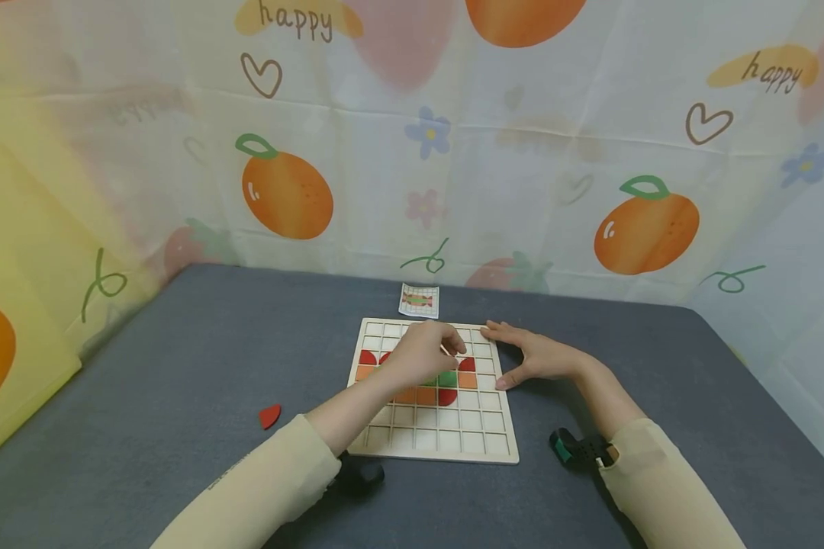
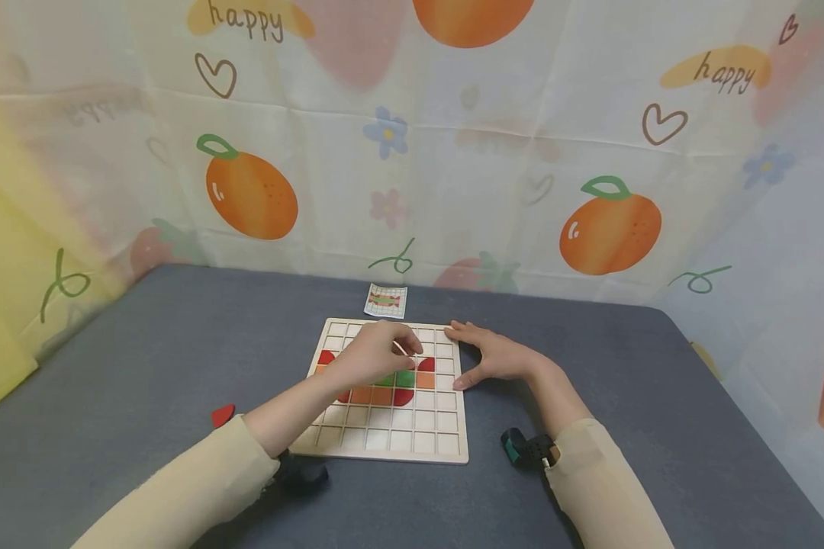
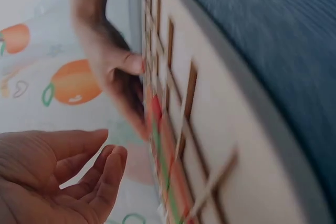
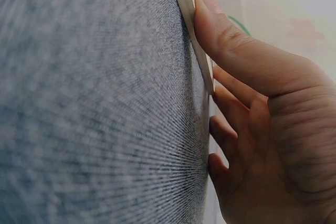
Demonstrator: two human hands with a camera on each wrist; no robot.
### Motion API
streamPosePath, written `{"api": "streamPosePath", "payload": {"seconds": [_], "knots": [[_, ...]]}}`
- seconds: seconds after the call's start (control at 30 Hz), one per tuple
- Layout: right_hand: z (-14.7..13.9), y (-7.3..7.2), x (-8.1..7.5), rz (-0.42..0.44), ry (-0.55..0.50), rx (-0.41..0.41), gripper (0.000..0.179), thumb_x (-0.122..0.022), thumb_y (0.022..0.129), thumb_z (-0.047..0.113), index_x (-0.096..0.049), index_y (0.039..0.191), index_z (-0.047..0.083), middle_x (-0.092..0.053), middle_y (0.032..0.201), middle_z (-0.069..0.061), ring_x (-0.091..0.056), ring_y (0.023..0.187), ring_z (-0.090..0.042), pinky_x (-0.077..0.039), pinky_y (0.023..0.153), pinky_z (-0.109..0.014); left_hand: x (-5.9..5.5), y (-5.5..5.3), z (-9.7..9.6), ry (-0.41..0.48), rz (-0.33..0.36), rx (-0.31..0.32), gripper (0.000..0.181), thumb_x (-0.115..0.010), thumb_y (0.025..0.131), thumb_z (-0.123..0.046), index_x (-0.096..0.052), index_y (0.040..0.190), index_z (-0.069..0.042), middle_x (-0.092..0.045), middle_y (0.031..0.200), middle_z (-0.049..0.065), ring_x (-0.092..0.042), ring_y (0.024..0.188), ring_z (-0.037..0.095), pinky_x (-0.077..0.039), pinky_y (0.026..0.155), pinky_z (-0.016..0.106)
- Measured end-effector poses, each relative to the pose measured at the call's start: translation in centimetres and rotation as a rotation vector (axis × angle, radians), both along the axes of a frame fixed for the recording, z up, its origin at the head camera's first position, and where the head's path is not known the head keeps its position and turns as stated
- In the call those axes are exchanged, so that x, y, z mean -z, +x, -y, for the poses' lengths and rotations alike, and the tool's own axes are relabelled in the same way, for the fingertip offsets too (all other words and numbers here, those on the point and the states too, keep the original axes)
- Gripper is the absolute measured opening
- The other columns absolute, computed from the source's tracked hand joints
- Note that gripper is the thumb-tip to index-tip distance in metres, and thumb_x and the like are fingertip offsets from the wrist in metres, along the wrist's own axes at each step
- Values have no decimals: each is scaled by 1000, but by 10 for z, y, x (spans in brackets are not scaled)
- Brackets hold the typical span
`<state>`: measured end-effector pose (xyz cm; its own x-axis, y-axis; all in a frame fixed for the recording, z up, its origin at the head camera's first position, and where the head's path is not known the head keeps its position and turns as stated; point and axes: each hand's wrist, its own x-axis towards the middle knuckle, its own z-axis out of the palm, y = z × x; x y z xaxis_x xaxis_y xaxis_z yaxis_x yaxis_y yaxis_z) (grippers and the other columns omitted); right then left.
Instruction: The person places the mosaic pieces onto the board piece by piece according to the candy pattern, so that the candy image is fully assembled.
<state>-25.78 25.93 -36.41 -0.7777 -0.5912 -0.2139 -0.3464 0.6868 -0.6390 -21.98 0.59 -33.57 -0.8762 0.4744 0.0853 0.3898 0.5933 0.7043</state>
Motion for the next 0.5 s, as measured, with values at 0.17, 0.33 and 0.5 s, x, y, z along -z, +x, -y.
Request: {"api": "streamPosePath", "payload": {"seconds": [0.17,0.33,0.5], "knots": [[1,0,0,-1,13,1,101,-82,78,38,-25,157,10,-7,168,-17,3,154,-44,-4,118,-71,-8,3,35,-37,52,28,17,-71,84,-5,-74,101,-7,-75,101,8,-70,89,17,-54,76,26],[0,1,1,-6,11,3,102,-82,78,37,-24,157,10,-6,168,-18,4,154,-45,-4,117,-72,-11,6,82,-86,118,19,20,-71,85,-11,-73,105,-8,-73,106,7,-67,94,18,-53,75,28],[1,1,1,-11,7,-1,102,-83,77,37,-25,157,10,-6,167,-18,4,154,-45,-4,117,-72,-13,5,135,-128,160,56,25,-74,85,-15,-71,108,-7,-73,108,9,-68,92,16,-53,75,29]]}}
